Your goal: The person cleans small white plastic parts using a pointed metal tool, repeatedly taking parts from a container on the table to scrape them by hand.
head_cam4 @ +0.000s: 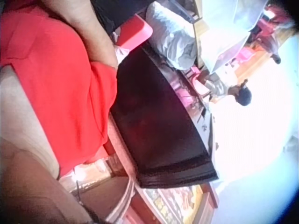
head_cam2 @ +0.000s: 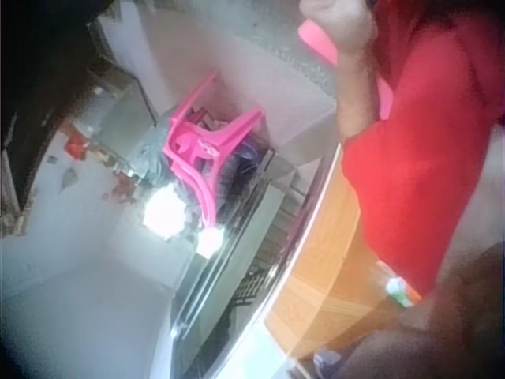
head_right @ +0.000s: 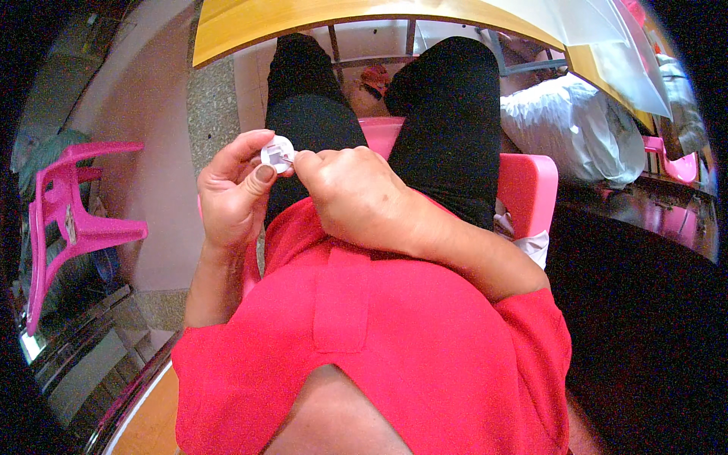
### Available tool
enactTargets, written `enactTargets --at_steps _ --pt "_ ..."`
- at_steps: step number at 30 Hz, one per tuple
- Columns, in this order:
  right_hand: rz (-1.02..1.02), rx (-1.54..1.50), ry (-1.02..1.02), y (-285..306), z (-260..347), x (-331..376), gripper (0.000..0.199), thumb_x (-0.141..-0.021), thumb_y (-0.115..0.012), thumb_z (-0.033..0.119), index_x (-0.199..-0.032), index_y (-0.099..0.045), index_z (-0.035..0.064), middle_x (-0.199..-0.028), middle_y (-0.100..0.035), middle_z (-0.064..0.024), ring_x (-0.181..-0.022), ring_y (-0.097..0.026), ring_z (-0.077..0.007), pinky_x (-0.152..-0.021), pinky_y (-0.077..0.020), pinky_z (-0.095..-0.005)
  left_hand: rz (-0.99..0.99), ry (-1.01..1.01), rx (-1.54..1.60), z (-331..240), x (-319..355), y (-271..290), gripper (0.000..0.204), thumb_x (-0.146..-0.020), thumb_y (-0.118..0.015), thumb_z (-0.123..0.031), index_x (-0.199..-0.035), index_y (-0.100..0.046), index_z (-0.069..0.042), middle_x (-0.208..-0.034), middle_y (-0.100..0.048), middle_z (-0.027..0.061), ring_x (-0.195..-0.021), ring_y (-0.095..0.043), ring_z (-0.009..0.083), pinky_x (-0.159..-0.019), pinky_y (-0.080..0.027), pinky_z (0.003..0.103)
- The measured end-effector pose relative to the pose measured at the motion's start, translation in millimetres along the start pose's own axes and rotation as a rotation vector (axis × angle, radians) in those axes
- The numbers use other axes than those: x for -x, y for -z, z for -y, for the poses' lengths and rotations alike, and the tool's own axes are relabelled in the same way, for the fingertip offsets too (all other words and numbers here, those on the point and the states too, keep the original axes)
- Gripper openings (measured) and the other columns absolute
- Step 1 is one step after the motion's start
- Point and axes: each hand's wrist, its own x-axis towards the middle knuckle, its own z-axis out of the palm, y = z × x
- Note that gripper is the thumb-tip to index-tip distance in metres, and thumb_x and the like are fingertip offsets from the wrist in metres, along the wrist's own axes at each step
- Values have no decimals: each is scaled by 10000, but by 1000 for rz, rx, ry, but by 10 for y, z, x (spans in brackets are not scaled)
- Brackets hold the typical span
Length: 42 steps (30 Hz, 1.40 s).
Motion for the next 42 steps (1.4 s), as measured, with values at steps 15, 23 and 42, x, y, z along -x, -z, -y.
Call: enactTargets --at_steps 15,23,42 --pt "317 651 104 209 291 -59 157 -781 -545 78 -849 -587 -57 -701 -626 -144 -602 -648 -224 -453 -500 -314 26 -32 -396 33 27 -109 257 -784 -627 102 -1027 -651 19 -1052 -564 69 -888 -581 118 -744 -499 223" --pt "488 652 115 335 298 -139 184 -787 -545 84 -895 -592 -58 -699 -632 -152 -610 -651 -239 -466 -504 -326 90 9 -415 42 17 -104 239 -824 -600 72 -1060 -610 35 -1035 -585 75 -903 -603 135 -760 -518 240" --pt "197 335 47 358 171 -55 194 -748 -590 1 -936 -565 -37 -712 -624 -165 -617 -638 -292 -556 -510 -356 37 150 -15 -61 -39 2 220 -925 -537 -88 -1082 -616 43 -913 -620 106 -739 -616 155 -623 -493 234"
